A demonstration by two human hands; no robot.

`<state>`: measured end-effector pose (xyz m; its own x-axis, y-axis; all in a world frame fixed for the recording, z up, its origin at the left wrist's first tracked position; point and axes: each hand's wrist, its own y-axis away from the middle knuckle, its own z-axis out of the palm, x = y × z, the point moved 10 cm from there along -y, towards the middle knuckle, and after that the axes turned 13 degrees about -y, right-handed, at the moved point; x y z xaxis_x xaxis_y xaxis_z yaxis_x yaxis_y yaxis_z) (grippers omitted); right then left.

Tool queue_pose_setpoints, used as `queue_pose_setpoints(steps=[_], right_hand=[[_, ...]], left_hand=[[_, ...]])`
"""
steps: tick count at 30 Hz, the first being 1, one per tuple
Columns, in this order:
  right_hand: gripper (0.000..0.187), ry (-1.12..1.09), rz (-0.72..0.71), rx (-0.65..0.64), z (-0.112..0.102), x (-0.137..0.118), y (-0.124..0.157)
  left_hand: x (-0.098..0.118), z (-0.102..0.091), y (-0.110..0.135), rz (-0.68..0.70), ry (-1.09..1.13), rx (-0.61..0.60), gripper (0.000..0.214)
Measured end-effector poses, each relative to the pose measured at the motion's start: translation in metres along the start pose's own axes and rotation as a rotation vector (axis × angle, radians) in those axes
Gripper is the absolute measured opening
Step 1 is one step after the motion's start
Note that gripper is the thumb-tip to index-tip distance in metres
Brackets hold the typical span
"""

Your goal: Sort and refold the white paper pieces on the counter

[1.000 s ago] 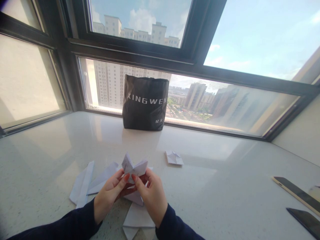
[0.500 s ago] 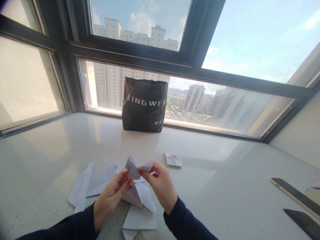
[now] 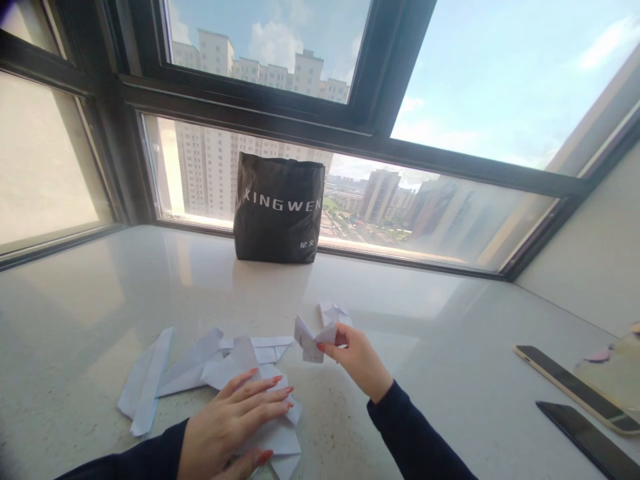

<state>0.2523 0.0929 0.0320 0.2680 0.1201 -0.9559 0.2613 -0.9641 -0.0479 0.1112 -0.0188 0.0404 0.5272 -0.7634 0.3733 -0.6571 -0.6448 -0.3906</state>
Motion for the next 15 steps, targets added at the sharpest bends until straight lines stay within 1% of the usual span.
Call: queue_pose_setpoints(steps=[3,5,9,15], right_hand=[[0.024,0.003,0.142,-0.107,-0.019,0.011,0.002],[0.024,0.013,0.207,-0.12,-0.033,0.02,0.005],[0.024,0.026,0.271,-0.061,-0.05,0.035,0.005],[0.027,0.031,0.239,0.048,-0.054,0.037,-0.003]], left_hand=[[-0.004,0.001,0.0,-0.032,-0.015,0.005,0.039],[-0.005,-0.001,0.0,-0.049,-0.016,0.015,0.037],[-0.003,-0.001,0.0,-0.047,-0.024,0.008,0.038],[-0.002,0.0,0.0,-0.033,-0.028,0.0,0.039]])
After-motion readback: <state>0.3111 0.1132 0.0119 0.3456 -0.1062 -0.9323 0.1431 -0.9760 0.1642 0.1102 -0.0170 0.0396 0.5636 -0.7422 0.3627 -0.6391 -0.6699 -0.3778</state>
